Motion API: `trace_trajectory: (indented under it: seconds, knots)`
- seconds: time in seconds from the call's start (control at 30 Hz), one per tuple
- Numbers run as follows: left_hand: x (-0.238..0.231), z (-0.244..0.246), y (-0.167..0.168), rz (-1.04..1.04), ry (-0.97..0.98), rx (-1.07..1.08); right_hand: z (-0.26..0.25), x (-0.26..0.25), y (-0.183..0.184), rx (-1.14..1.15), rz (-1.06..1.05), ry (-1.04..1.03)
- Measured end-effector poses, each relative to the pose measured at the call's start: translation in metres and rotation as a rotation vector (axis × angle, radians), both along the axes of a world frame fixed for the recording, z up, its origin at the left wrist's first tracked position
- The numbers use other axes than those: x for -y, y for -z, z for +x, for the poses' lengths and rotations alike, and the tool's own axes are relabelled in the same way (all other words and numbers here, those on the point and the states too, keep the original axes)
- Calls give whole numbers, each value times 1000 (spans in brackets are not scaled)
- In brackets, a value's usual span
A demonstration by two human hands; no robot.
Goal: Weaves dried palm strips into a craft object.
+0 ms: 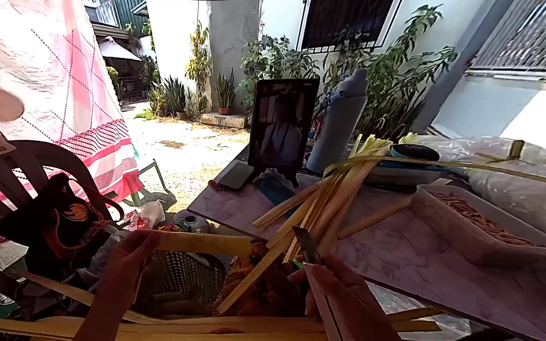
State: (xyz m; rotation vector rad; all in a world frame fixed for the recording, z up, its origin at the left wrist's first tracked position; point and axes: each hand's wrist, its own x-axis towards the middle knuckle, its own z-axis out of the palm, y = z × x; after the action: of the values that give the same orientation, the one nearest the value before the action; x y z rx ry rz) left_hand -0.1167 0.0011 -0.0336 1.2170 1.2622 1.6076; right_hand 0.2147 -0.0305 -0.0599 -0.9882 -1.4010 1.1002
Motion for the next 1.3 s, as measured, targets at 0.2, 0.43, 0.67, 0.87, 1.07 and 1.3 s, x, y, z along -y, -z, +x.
trace_trajectory:
  seconds: [0.2, 0.43, 0.67, 0.87, 1.07, 1.3]
  knots:
    - [-19, -37, 46, -129, 108, -1055, -41, -11, 0, 170, -82, -200]
    - [-46, -27, 69, -620, 369, -1299, -75, -32, -15, 776, -86, -384]
    - [-40, -18, 26, -631, 541, -1134, -114, -33, -16, 1369, -85, -478]
    - [-30, -10, 22, -559, 451, -1125, -136, -35, 7, 1386, 11, -551]
    - [-20, -7, 15, -517, 375, -1192, -163, -43, 5, 1339, 12, -584]
    - [-16, -16, 20, -396, 272, -1120, -176, -53, 1, 1306, -5, -626]
